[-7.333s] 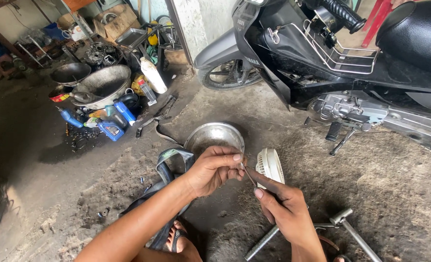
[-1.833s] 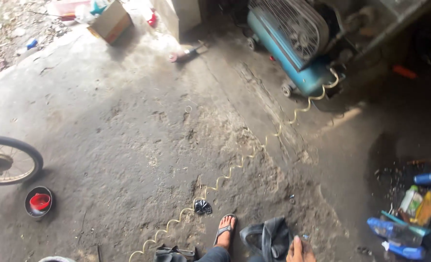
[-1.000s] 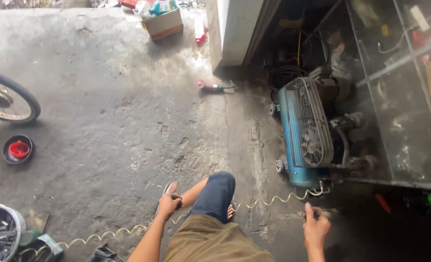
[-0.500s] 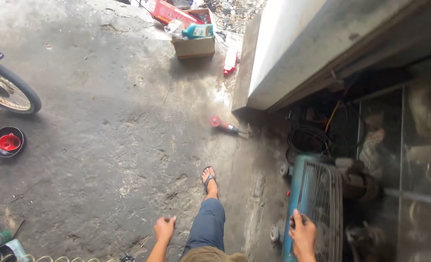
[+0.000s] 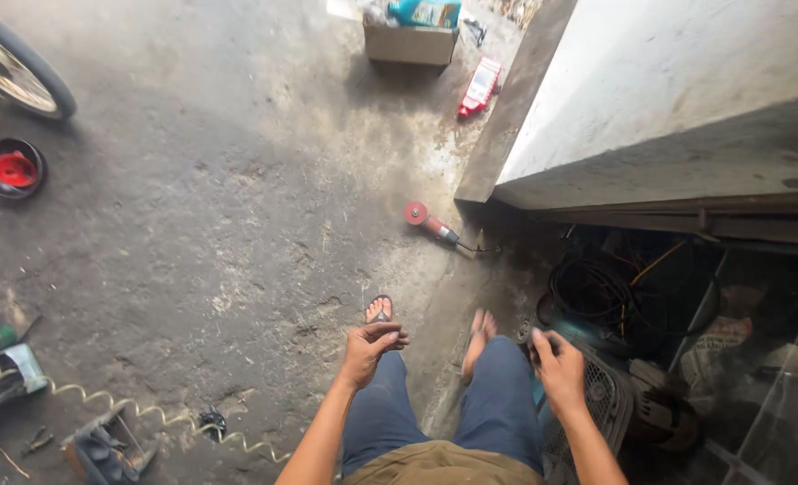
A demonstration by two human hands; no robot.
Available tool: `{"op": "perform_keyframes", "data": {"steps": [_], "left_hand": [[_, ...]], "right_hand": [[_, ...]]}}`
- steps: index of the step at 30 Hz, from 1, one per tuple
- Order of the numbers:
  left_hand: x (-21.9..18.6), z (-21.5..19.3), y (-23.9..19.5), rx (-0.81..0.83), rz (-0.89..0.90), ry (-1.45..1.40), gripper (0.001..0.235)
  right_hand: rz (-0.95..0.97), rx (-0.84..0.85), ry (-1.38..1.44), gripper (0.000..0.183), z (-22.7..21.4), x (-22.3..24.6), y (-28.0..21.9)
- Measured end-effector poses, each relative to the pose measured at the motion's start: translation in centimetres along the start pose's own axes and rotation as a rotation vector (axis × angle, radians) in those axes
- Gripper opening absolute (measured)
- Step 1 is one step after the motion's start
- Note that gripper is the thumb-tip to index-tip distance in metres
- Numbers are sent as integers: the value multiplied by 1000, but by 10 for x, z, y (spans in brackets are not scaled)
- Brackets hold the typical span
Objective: The person disassembles a small portable fan using a hammer and pliers to remove screws. They then use an angle grinder to sharpen a small metal piece.
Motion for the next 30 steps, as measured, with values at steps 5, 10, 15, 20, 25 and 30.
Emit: {"op": "perform_keyframes", "data": {"steps": [5,10,15,20,25,30], "left_hand": [[30,22,50,37,132,-141,25],[48,37,153,81,351,-178,19],[143,-26,311,-89,565,476,23],[243,-86,439,141,647,1554,31],[389,-124,557,399,771,2067,35],[456,-109,654,260,1005,1973,26]], "right_hand": [[-169,243,-406,30,32,-8,150],[-182,461,-485,32,81,-64,304],[-223,492,-620,30,122,-154,444],[-92,585,-749,36,156,-211,553],[12,569,-528,45,200,-224,617],[4,614,-476,26,240,-240,621]]}}
Point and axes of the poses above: each hand's wrist, its own y-axis towards the middle knuckle, its own z-axis out of the palm, x = y × z, the point moved 1 cm from there along y, towards the middle knuckle, and after that the axes turned 2 degrees about x, right-handed, at the moved point
